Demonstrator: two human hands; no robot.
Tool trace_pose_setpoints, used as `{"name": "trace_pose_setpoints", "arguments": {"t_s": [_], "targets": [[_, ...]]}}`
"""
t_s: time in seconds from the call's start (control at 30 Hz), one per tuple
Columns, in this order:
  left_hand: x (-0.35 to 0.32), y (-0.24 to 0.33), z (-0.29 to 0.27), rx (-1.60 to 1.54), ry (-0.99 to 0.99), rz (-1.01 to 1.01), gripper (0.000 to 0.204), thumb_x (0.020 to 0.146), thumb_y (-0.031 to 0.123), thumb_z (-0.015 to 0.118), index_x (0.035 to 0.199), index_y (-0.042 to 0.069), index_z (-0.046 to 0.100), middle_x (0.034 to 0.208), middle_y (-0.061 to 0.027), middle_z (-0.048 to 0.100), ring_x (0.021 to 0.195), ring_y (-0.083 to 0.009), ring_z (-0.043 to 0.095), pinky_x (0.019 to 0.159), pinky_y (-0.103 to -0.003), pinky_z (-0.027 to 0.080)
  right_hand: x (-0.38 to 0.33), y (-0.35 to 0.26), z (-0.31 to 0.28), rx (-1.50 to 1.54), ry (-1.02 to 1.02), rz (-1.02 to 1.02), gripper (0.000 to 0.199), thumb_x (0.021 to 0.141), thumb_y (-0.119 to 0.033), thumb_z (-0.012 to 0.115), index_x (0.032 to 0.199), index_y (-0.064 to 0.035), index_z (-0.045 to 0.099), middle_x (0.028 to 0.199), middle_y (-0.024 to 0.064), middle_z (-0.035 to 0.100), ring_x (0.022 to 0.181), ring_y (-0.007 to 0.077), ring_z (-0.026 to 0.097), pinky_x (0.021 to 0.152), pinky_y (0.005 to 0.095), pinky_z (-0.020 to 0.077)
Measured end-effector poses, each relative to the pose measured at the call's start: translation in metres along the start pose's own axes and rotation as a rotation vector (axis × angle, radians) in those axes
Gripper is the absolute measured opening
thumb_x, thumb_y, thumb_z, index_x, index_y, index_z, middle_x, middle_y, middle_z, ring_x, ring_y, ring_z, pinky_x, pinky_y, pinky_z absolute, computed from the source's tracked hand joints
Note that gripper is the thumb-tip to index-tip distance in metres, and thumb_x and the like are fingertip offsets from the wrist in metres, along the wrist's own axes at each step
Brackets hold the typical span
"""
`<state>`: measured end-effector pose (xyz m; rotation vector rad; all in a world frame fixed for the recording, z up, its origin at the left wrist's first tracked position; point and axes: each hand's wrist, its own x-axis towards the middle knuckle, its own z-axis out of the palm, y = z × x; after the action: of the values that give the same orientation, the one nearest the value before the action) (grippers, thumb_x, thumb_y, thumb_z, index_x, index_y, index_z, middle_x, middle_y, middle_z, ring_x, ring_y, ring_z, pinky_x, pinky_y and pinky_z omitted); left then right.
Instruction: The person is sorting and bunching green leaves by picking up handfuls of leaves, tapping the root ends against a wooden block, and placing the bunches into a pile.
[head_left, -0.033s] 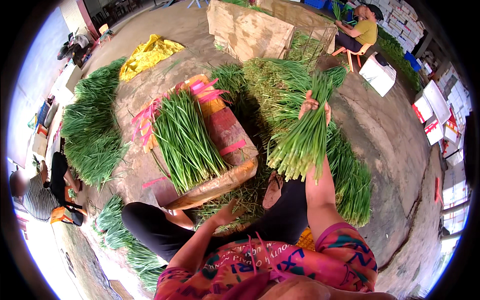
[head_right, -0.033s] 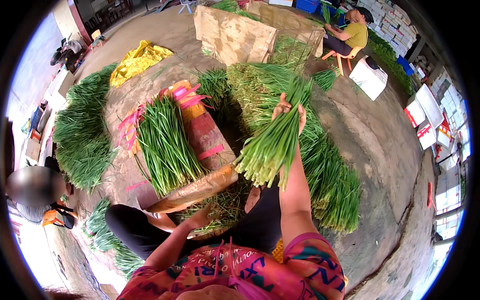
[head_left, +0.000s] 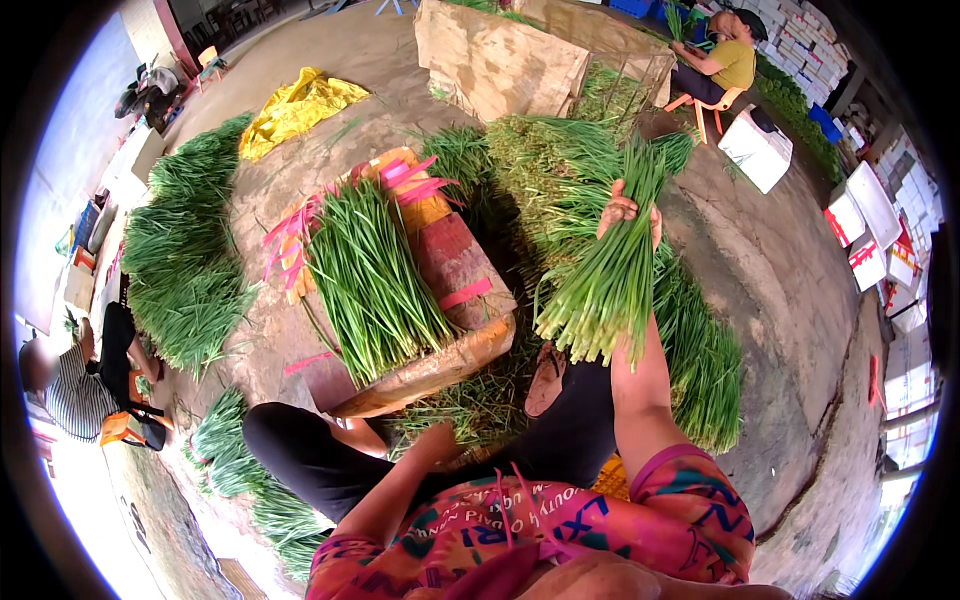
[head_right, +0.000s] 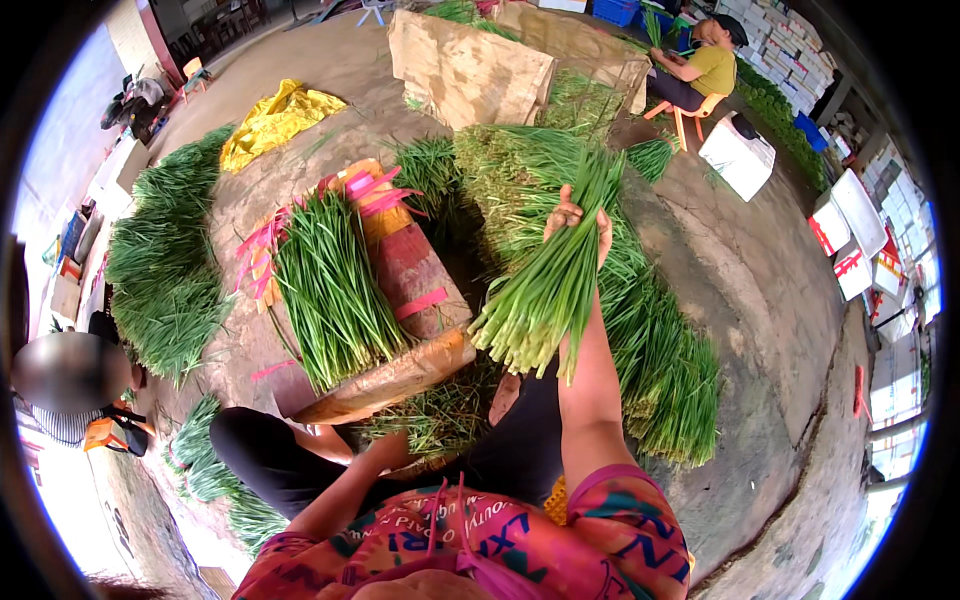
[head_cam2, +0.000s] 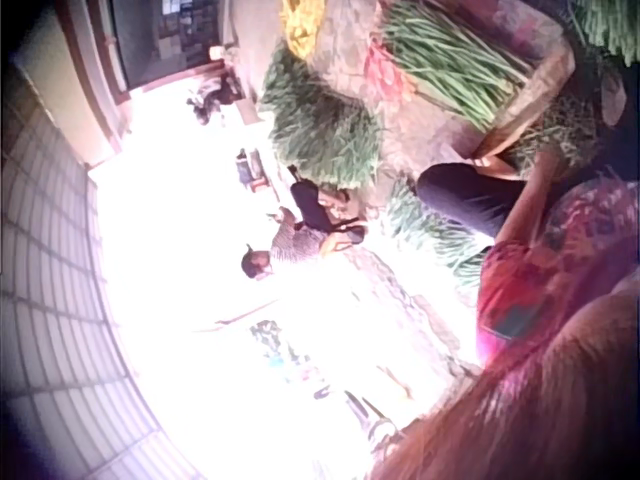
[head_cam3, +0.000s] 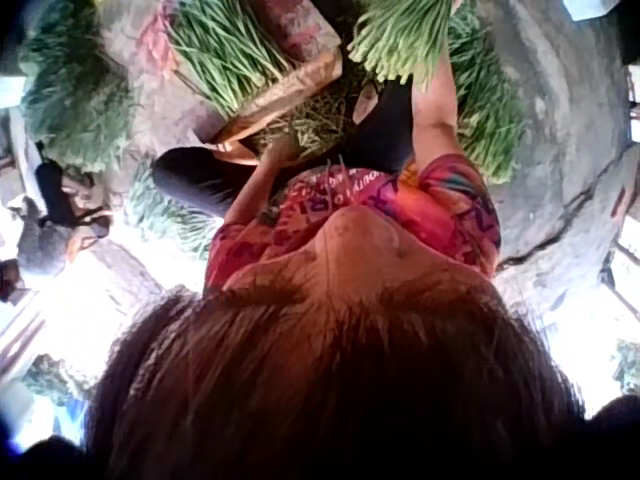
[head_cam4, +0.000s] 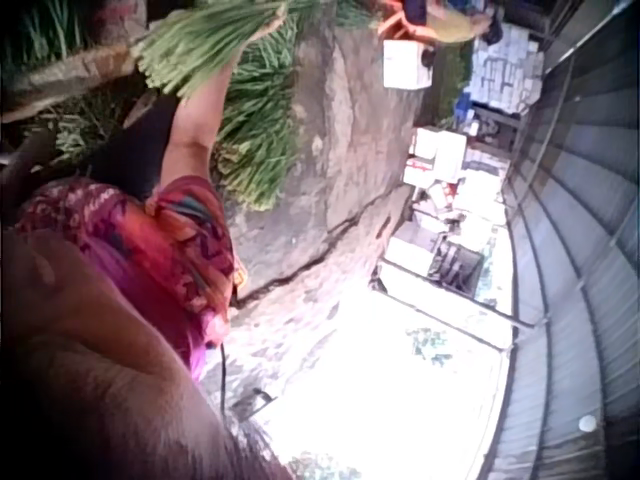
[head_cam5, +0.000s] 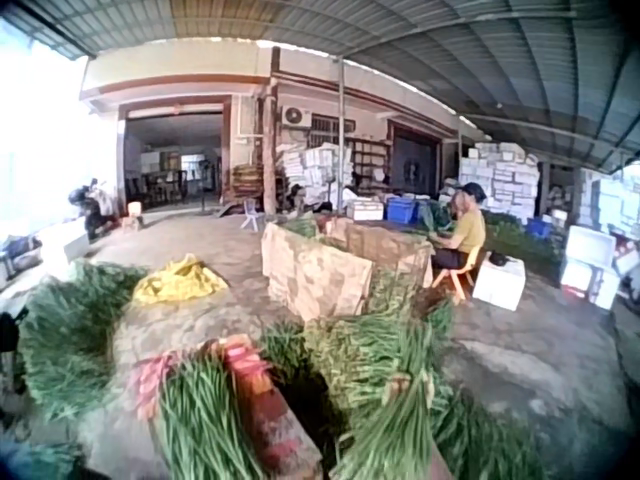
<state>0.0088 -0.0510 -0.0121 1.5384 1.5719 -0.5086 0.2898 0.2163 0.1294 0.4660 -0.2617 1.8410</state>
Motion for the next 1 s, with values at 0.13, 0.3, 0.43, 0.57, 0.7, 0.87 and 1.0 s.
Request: {"name": "trace_pose_setpoints", "arguments": {"t_s": [0.13, 0.3, 0.43, 0.57, 0.7, 0.87, 1.0], "targets": [[0.010, -0.049, 0.028, 0.271, -0.052, 0.078, 0.047, 0.070, 0.042, 0.060, 0.101, 0.006, 0.061, 0.096, -0.0160, 0.060, 0.088, -0.0301, 0.058, 0.075, -0.040, 0.045, 0.001, 0.010, -0.006, -0.012, -0.083, 0.115, 0.051, 0.079, -0.018, 0.053, 0.120, 0.0065, 0.034, 0.078, 0.0073, 0.052, 0.076, 0.0205, 0.055, 0.082, 0.0331, 0.0476], [-0.042, 0.004, -0.047, -0.491, 0.635, 0.427, 0.046, 0.073, 0.030, 0.066, 0.107, 0.001, 0.054, 0.095, -0.0143, 0.061, 0.082, -0.0240, 0.060, 0.070, -0.032, 0.047, 0.004, 0.027, -0.012, 0.053, -0.086, 0.251, 0.055, 0.078, -0.020, 0.055, 0.122, 0.0051, 0.033, 0.078, 0.0056, 0.050, 0.075, 0.0185, 0.053, 0.081, 0.0327, 0.0462], [-0.058, 0.067, -0.089, -1.594, 0.274, 0.850, 0.039, 0.088, 0.019, 0.049, 0.119, -0.005, 0.043, 0.118, -0.0135, 0.049, 0.101, -0.0233, 0.053, 0.082, -0.035, 0.046, 0.005, 0.052, -0.009, 0.156, -0.160, 0.352, 0.057, 0.078, -0.021, 0.055, 0.124, 0.0038, 0.031, 0.078, 0.0050, 0.049, 0.075, 0.0171, 0.052, 0.082, 0.0321, 0.0455], [-0.051, 0.090, -0.103, -1.694, 0.105, 0.865, 0.026, 0.086, 0.012, 0.052, 0.108, -0.001, 0.053, 0.100, -0.0090, 0.058, 0.087, -0.0146, 0.057, 0.074, -0.029, 0.049, 0.008, 0.065, -0.013, 0.206, -0.240, 0.485, 0.058, 0.078, -0.021, 0.055, 0.125, 0.0031, 0.031, 0.079, 0.0043, 0.049, 0.077, 0.0151, 0.053, 0.082, 0.0319, 0.0448], [-0.033, 0.091, -0.096, -1.699, 0.248, 0.791, 0.016, 0.084, 0.012, 0.056, 0.095, 0.001, 0.060, 0.080, -0.0038, 0.062, 0.070, -0.0103, 0.058, 0.064, -0.024, 0.049, 0.005, 0.073, -0.012, 0.185, -0.192, 0.498, 0.059, 0.078, -0.021, 0.056, 0.125, 0.0032, 0.032, 0.078, 0.0038, 0.048, 0.073, 0.0141, 0.052, 0.081, 0.0321, 0.0447], [-0.035, 0.098, -0.113, -1.721, 0.191, 0.690, 0.022, 0.084, 0.020, 0.057, 0.095, 0.002, 0.060, 0.083, -0.0043, 0.061, 0.074, -0.0106, 0.056, 0.067, -0.025, 0.047, 0.003, 0.076, -0.012, 0.203, -0.188, 0.514, 0.058, 0.080, -0.023, 0.054, 0.126, 0.0028, 0.030, 0.078, 0.0032, 0.047, 0.072, 0.0135, 0.050, 0.078, 0.0310, 0.0440], [-0.023, 0.106, -0.131, -1.857, 0.212, 0.617, 0.012, 0.080, 0.016, 0.060, 0.084, 0.004, 0.062, 0.075, -0.0050, 0.061, 0.067, -0.0123, 0.057, 0.062, -0.026, 0.049, 0.002, 0.085, -0.010, 0.190, -0.202, 0.557, 0.058, 0.080, -0.022, 0.054, 0.127, 0.0016, 0.029, 0.078, 0.0034, 0.047, 0.071, 0.0137, 0.050, 0.077, 0.0308, 0.0432]]}}
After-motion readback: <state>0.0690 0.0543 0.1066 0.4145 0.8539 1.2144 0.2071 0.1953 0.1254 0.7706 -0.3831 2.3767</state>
